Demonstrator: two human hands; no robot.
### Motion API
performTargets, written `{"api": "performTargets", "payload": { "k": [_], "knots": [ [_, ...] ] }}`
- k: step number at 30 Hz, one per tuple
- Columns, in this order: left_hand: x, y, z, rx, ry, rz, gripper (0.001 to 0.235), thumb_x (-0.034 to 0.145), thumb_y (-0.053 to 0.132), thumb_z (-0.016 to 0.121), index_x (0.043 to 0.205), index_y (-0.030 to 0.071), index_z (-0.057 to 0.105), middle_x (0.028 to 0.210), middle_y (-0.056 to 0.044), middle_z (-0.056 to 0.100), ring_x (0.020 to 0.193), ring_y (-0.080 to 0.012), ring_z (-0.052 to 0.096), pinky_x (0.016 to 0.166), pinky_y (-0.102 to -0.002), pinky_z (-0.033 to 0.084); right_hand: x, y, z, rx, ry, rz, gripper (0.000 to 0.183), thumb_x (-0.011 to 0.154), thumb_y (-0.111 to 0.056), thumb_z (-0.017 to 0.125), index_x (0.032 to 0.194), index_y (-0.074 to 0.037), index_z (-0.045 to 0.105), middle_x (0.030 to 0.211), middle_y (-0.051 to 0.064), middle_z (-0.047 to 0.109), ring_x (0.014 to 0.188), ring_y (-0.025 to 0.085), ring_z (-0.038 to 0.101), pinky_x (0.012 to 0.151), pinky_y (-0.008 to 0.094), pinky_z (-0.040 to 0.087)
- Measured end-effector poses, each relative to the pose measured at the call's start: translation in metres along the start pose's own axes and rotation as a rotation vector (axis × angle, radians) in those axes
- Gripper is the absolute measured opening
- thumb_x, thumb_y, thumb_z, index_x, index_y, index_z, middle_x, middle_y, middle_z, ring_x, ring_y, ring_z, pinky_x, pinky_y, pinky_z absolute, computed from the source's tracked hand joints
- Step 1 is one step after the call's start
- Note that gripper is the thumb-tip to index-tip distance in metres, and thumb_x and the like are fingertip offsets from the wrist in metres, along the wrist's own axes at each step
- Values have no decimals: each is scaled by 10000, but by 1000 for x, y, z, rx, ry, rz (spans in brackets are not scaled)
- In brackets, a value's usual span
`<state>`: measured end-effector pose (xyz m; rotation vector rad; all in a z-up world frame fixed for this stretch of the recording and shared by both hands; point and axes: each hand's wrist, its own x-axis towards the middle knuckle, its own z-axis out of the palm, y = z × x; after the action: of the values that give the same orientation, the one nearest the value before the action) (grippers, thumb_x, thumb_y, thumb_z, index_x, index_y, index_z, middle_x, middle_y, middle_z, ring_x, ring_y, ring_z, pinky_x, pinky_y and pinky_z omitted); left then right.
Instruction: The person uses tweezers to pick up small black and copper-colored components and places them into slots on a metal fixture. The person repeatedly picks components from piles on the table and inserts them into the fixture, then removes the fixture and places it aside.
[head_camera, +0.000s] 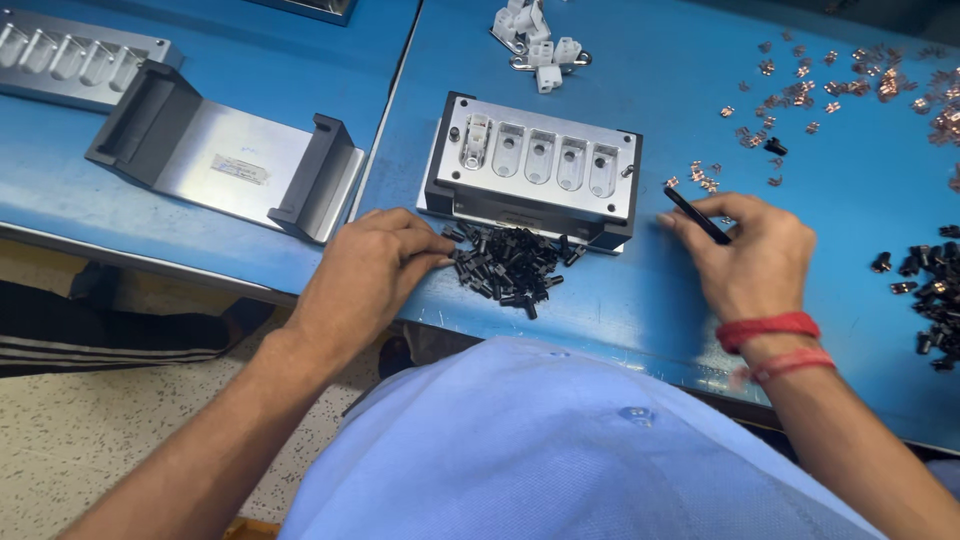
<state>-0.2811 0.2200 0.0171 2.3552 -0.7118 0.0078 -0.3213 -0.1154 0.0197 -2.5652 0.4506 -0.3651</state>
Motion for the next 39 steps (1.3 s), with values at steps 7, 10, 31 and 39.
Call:
{"api": "performTargets", "payload": {
  "k": [7, 10, 31, 39],
  "knots": [
    [6, 5, -15, -122, -105, -154, 173, 869, 152, 760, 1002, 42, 768, 958, -86, 769, 814, -203, 743, 754, -341, 612, -43, -55, -29, 459, -156, -36, 182, 845, -52, 807, 1015, -15, 756, 939, 76, 785, 843, 131, 763, 737, 243, 639],
    [10, 14, -24, -387, -133, -315, 176, 860, 138, 758, 1022, 72, 758, 907, -43, 791, 786, -121, 774, 710, -256, 660, -52, -86, -25, 677, -234, -119, 210, 837, 37, 779, 1035, 30, 708, 991, 113, 776, 948, 180, 783, 856, 306, 624],
    [100, 53, -27, -1179, -861, -335, 341, 909, 214, 724, 1128, -47, 740, 904, -91, 778, 713, -97, 719, 692, -224, 640, -32, -108, -70, 485, -236, -347, 226, 843, -28, 811, 1035, 40, 714, 990, 136, 788, 919, 177, 807, 801, 282, 629],
    [195, 77, 36, -923, -1058, -7, 458, 827, 244, 781, 1209, 10, 689, 983, -128, 803, 792, -143, 747, 727, -277, 672, -21, -62, -98, 328, -67, -210, 319, 774, -90, 871, 1027, 27, 716, 958, 102, 779, 877, 143, 771, 763, 267, 614]
  ]
}}
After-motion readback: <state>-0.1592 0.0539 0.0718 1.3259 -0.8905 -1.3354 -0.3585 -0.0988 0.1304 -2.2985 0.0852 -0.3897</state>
